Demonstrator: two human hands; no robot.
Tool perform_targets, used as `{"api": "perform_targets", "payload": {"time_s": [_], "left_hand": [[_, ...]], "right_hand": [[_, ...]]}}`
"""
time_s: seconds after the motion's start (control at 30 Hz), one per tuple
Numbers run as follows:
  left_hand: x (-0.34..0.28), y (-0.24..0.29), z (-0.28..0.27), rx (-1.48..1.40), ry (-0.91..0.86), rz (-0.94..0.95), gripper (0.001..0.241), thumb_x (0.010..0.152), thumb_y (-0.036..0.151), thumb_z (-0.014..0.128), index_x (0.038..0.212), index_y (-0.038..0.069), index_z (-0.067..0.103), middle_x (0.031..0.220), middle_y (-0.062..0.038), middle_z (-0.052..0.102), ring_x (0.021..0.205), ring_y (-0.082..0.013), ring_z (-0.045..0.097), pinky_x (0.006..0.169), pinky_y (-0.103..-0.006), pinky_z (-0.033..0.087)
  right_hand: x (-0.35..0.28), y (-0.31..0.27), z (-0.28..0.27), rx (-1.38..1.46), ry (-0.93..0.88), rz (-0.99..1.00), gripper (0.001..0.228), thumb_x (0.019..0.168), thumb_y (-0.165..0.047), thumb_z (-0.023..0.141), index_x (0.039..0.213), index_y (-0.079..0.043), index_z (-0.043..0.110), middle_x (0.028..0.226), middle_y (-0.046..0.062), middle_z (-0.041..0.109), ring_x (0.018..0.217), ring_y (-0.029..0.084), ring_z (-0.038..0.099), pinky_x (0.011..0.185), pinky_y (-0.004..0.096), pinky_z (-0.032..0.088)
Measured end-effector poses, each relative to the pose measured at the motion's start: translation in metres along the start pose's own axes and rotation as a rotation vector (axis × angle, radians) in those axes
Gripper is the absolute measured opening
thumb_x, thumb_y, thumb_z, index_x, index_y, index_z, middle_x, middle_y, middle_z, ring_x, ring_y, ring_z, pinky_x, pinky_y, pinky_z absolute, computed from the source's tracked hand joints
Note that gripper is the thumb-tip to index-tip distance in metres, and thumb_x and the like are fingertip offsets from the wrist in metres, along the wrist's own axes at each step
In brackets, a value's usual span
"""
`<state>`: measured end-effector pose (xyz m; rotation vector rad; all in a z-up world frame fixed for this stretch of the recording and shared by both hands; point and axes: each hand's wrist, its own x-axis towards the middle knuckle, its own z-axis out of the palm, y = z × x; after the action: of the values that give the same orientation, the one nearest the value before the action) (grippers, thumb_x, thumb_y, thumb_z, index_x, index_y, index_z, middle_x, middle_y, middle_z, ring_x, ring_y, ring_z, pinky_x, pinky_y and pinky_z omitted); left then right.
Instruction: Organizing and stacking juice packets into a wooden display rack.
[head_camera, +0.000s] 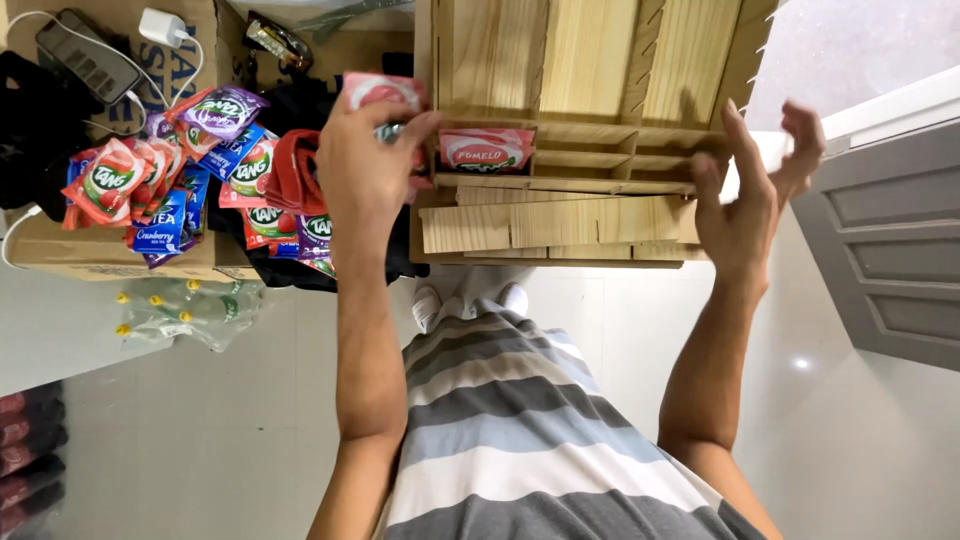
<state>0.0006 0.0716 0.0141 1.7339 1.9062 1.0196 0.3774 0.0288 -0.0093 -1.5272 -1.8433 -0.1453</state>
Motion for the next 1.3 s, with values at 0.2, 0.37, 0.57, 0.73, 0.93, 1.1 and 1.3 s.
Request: {"api": "perform_targets", "payload": {"time_s": [0.2,0.37,0.57,0.73,0.93,1.1,1.3], "left_hand": [[-0.031,-0.045,-0.034,-0.065,0.056,-0.009,0.016,0.092,0.014,0.081,0.106,0.006,0.080,0.104,-0.015,0.074,0.097,-0.0306,0.071,0.088,-0.0419,0.054],[-0.039,-0.027,-0.041,-0.329,-0.050,-0.295,0.015,0.091,0.016,0.077,0.103,0.008,0.078,0.099,-0.012,0.074,0.091,-0.0282,0.072,0.083,-0.0417,0.056],[-0.054,-0.039,-0.033,-0.085,-0.155,-0.003,0.024,0.088,0.022,0.085,0.103,0.005,0.080,0.108,-0.017,0.072,0.096,-0.0332,0.069,0.083,-0.0437,0.053],[-0.054,0.008,-0.042,0.000,-0.295,-0.208,0.037,0.080,0.036,0.087,0.098,0.005,0.078,0.117,-0.012,0.067,0.083,-0.0357,0.069,0.075,-0.0451,0.053],[-0.062,-0.015,-0.045,-0.031,-0.260,-0.185,0.037,0.079,0.036,0.088,0.097,0.005,0.078,0.114,-0.011,0.068,0.085,-0.0330,0.070,0.074,-0.0428,0.053],[-0.060,-0.004,-0.069,-0.197,-0.181,0.078,0.032,0.079,0.026,0.092,0.100,0.004,0.080,0.111,-0.011,0.073,0.097,-0.0274,0.073,0.081,-0.0399,0.056],[-0.027,0.042,-0.082,-0.641,-0.102,-0.267,0.030,0.079,0.033,0.085,0.100,0.012,0.079,0.116,-0.003,0.071,0.088,-0.0224,0.077,0.071,-0.0363,0.060]], "right_hand": [[-0.029,-0.044,-0.017,0.275,-0.377,-0.002,0.026,0.095,-0.025,0.079,0.119,-0.016,0.071,0.131,0.010,0.067,0.126,0.029,0.058,0.107,0.039,0.051],[-0.015,-0.059,-0.011,0.076,-0.539,-0.154,0.043,0.098,-0.023,0.074,0.138,-0.008,0.068,0.129,0.009,0.070,0.116,0.030,0.060,0.104,0.044,0.047],[-0.010,-0.061,-0.014,-0.019,-0.637,-0.221,0.049,0.093,-0.029,0.075,0.138,-0.012,0.067,0.123,0.008,0.065,0.115,0.029,0.059,0.103,0.043,0.046],[-0.005,-0.068,-0.013,0.034,-0.751,-0.087,0.055,0.088,-0.028,0.078,0.139,-0.012,0.065,0.115,0.012,0.056,0.107,0.031,0.056,0.100,0.045,0.046],[-0.008,-0.077,-0.019,0.045,-0.575,-0.090,0.040,0.081,-0.027,0.084,0.108,-0.005,0.065,0.115,0.015,0.054,0.112,0.037,0.053,0.096,0.048,0.044],[0.003,-0.078,-0.039,0.158,-0.681,0.063,0.019,0.092,-0.018,0.080,0.100,-0.007,0.067,0.096,0.005,0.071,0.094,0.027,0.064,0.085,0.043,0.050],[0.027,-0.034,-0.035,0.193,-0.356,-0.149,0.009,0.109,-0.004,0.073,0.103,-0.011,0.070,0.100,0.001,0.078,0.093,0.013,0.076,0.085,0.031,0.054]]}}
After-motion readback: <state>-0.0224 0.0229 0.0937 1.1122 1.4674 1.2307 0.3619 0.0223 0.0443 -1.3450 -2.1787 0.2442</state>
